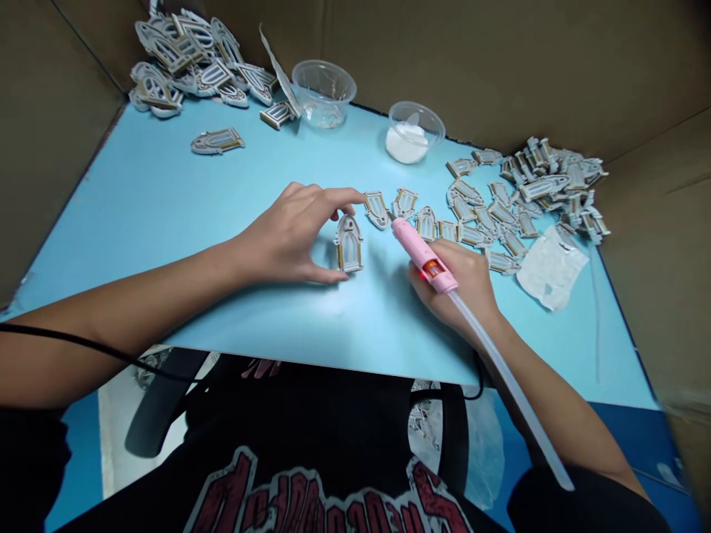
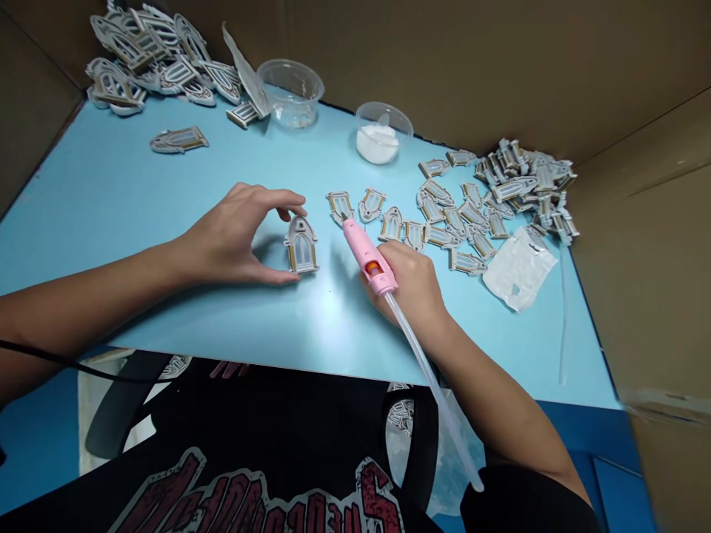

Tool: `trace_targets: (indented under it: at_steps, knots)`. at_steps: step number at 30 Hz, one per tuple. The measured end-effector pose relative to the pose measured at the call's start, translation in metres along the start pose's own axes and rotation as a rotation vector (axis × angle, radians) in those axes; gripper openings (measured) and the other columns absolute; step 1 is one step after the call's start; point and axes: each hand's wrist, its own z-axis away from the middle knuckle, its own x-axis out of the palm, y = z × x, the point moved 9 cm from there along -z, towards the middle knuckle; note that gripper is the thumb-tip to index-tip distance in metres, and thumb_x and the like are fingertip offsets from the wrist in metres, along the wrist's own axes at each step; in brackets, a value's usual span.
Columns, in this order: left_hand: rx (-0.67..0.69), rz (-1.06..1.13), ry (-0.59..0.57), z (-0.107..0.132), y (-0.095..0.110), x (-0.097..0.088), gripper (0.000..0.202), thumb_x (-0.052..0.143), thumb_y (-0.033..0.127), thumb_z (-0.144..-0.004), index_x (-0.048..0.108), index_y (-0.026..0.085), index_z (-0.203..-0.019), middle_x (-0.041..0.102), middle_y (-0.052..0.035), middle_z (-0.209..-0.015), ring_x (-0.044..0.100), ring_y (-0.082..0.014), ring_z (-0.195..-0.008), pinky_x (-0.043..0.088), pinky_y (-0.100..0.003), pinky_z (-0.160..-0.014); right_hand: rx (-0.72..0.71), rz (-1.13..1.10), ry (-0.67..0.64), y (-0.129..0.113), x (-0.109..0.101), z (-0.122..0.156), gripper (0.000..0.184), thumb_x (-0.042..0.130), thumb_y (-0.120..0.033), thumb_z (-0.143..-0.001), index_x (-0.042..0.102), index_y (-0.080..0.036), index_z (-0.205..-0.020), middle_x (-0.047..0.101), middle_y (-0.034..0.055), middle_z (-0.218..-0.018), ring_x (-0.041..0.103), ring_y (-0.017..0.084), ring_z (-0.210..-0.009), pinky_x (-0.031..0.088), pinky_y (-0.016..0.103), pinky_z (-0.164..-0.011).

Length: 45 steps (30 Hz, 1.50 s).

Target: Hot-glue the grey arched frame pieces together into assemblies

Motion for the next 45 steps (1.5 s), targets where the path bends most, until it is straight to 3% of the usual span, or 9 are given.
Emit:
trace_targets:
  at_steps: [7, 11, 13, 17, 21, 26, 32, 39, 45]
  knots:
    - [-0.141, 0.029, -0.273, 0.003, -0.035, 0.033, 0.102, 0.081, 0.073, -0.067, 0.046, 0.022, -0.148, 0.067, -0.0117, -0.126, 0.060, -0.0332, -0.119, 0.039, -0.041, -0.101, -0.031, -0.029, -0.001, -0.002, 0.000, -0.001, 0.025, 0.057, -0.029, -0.084, 0.039, -0.025, -0.068, 0.048, -0.0003, -0.063, 0.043, 0.015, -0.055, 0.033, 0.029, -0.054]
    - [-0.101, 0.141, -0.318, 0.004, -0.034, 0.029, 0.085, 0.074, 0.055, -0.079, 0.041, 0.026, -0.152, 0.065, -0.0094, -0.137, 0.058, -0.0290, -0.128, 0.040, -0.038, -0.107, -0.011, -0.012, -0.036, 0.002, 0.002, -0.001, 0.023, 0.059, -0.026, -0.081, 0.039, -0.025, -0.068, 0.050, 0.0004, -0.064, 0.045, 0.016, -0.057, 0.034, 0.030, -0.055]
    - [-0.126, 0.183, -0.338, 0.004, -0.031, 0.027, 0.078, 0.070, 0.048, -0.083, 0.041, 0.027, -0.153, 0.067, -0.0077, -0.131, 0.063, -0.0249, -0.119, 0.045, -0.034, -0.100, -0.015, -0.011, -0.036, 0.003, 0.003, -0.001, 0.024, 0.059, -0.027, -0.081, 0.039, -0.025, -0.068, 0.050, 0.0002, -0.064, 0.045, 0.016, -0.057, 0.034, 0.029, -0.055]
    - [-0.233, 0.078, -0.393, 0.005, -0.034, 0.030, 0.090, 0.077, 0.059, -0.075, 0.045, 0.022, -0.151, 0.068, -0.0065, -0.109, 0.066, -0.0251, -0.096, 0.047, -0.032, -0.083, -0.041, -0.021, 0.007, 0.000, 0.000, -0.002, 0.024, 0.058, -0.028, -0.082, 0.039, -0.025, -0.068, 0.049, -0.0003, -0.063, 0.043, 0.015, -0.055, 0.033, 0.029, -0.054]
    - [-0.160, 0.054, -0.362, 0.004, -0.029, 0.025, 0.092, 0.077, 0.054, -0.074, 0.043, 0.022, -0.153, 0.067, -0.0085, -0.120, 0.064, -0.0280, -0.111, 0.047, -0.035, -0.095, -0.026, -0.007, -0.039, -0.001, 0.002, -0.002, 0.025, 0.058, -0.026, -0.081, 0.037, -0.025, -0.067, 0.048, -0.0004, -0.063, 0.043, 0.015, -0.055, 0.033, 0.029, -0.054]
    - [-0.161, 0.089, -0.376, 0.006, -0.032, 0.026, 0.088, 0.075, 0.056, -0.079, 0.040, 0.024, -0.153, 0.068, -0.0050, -0.108, 0.066, -0.0214, -0.091, 0.048, -0.029, -0.081, -0.027, -0.029, -0.030, -0.002, 0.001, -0.002, 0.024, 0.057, -0.026, -0.082, 0.038, -0.025, -0.067, 0.049, -0.0001, -0.064, 0.044, 0.015, -0.056, 0.033, 0.029, -0.054]
    - [-0.101, 0.055, -0.312, 0.008, -0.036, 0.025, 0.111, 0.083, 0.059, -0.067, 0.032, 0.026, -0.160, 0.060, -0.0115, -0.137, 0.054, -0.0341, -0.130, 0.043, -0.043, -0.109, -0.045, -0.030, -0.048, -0.003, 0.004, -0.001, 0.023, 0.058, -0.027, -0.082, 0.040, -0.025, -0.068, 0.050, 0.0004, -0.064, 0.046, 0.016, -0.057, 0.033, 0.029, -0.055]
    - [-0.147, 0.151, -0.350, 0.007, -0.036, 0.029, 0.107, 0.081, 0.056, -0.073, 0.029, 0.025, -0.161, 0.061, -0.0120, -0.140, 0.055, -0.0315, -0.132, 0.039, -0.043, -0.115, -0.038, -0.053, -0.074, -0.005, 0.004, -0.001, 0.022, 0.057, -0.027, -0.083, 0.040, -0.025, -0.069, 0.050, 0.0003, -0.064, 0.045, 0.016, -0.056, 0.033, 0.029, -0.055]
    - [-0.077, 0.085, -0.132, 0.000, -0.031, 0.014, 0.114, 0.087, 0.060, -0.066, 0.032, 0.024, -0.160, 0.061, -0.0121, -0.130, 0.058, -0.0324, -0.121, 0.040, -0.047, -0.111, -0.143, -0.056, -0.106, -0.015, 0.007, 0.003, 0.019, 0.058, -0.022, -0.083, 0.044, -0.024, -0.071, 0.053, -0.0003, -0.066, 0.047, 0.014, -0.058, 0.034, 0.027, -0.055]
